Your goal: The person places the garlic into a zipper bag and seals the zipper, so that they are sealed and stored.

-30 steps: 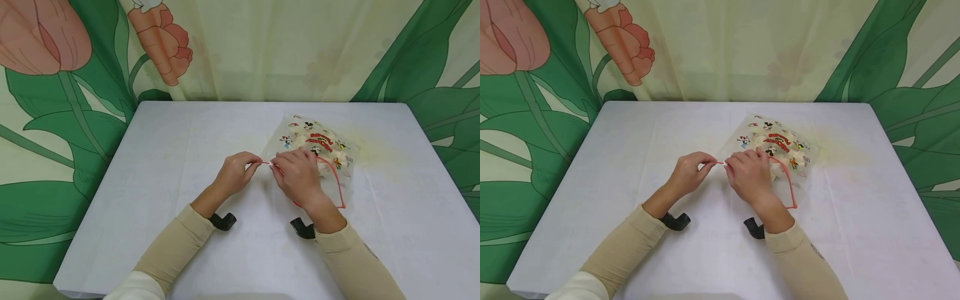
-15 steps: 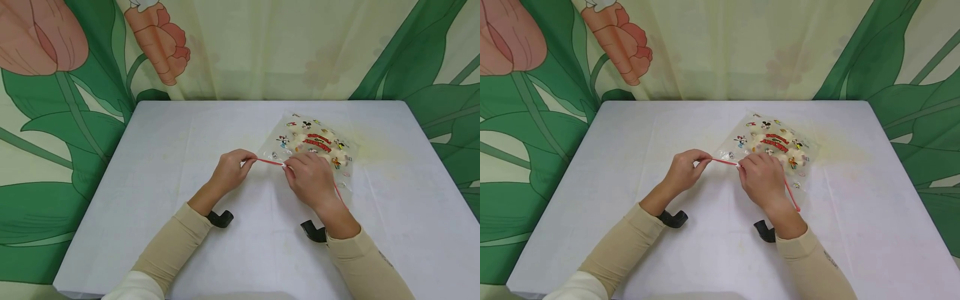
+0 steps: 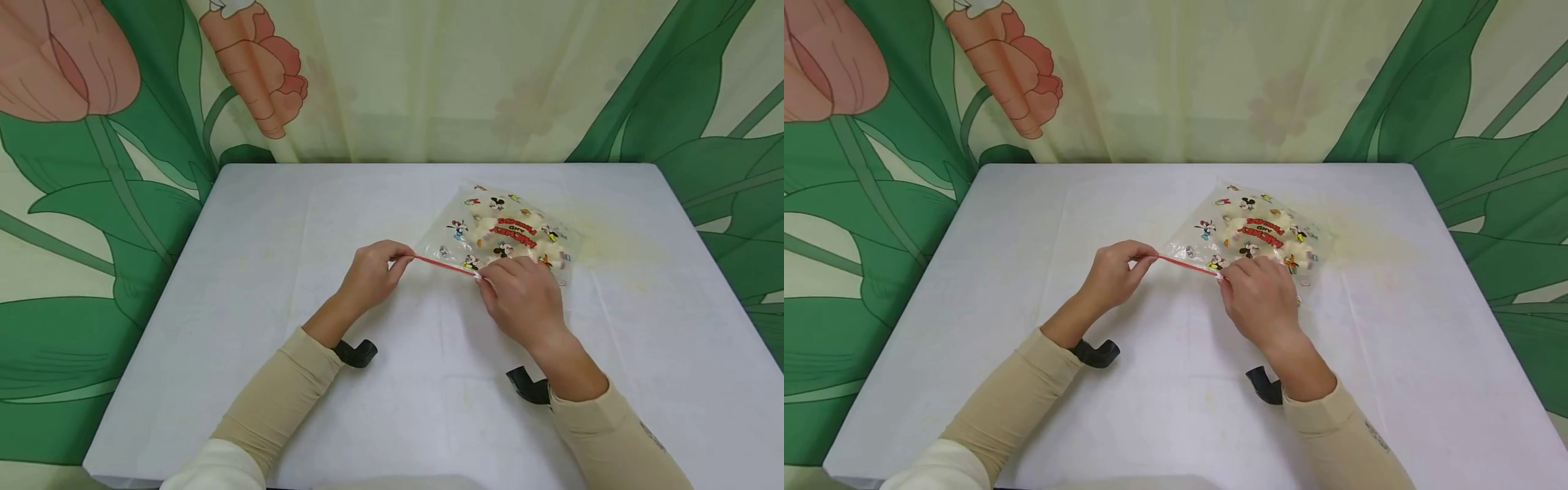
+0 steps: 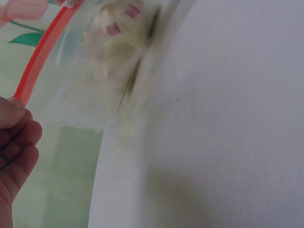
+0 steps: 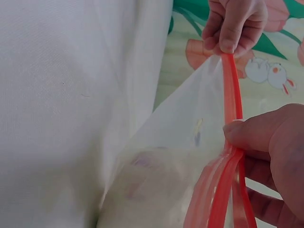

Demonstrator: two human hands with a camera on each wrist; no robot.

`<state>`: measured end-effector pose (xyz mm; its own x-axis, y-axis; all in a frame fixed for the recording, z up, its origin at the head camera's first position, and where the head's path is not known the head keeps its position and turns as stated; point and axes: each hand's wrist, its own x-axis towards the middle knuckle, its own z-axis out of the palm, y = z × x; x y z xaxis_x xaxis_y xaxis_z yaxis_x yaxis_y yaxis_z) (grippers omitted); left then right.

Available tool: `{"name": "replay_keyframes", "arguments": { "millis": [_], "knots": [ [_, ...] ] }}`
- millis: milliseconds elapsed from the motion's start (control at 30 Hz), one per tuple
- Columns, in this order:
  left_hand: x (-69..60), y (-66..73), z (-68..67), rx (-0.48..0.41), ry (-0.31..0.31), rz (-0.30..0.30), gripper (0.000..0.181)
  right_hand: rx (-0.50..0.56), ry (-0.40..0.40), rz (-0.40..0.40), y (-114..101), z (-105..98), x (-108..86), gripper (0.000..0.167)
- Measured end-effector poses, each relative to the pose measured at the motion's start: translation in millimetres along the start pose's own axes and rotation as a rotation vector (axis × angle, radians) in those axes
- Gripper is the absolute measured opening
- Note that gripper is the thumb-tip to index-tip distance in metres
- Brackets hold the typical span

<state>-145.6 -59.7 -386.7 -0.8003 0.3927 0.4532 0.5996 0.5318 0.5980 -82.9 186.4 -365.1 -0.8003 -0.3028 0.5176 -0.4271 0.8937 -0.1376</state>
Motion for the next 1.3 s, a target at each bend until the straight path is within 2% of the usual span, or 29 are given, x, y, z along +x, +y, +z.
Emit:
{"name": "replay_keyframes", "arguments": {
  "millis": [300,533,1000,1300],
  "knots": [
    [-1.9,-5.3,-0.8,-0.01,0.038,-0.006,0.006,0.0,0.002,0.01,3,-6,-6.8,0.01],
    [-3.3,-6.6,-1.7,-0.009,0.037,-0.01,0.006,-0.005,0.033,0.002,5,-7,-13.4,0.009],
    [-5.3,-10.6,-4.3,-0.025,0.044,-0.035,0.006,-0.026,-0.007,0.077,11,-18,-29.7,0.012],
    [-7.0,-13.7,-5.0,-0.026,0.052,-0.03,0.005,-0.012,0.025,0.071,16,-23,-43.4,0.01]
  ]
}}
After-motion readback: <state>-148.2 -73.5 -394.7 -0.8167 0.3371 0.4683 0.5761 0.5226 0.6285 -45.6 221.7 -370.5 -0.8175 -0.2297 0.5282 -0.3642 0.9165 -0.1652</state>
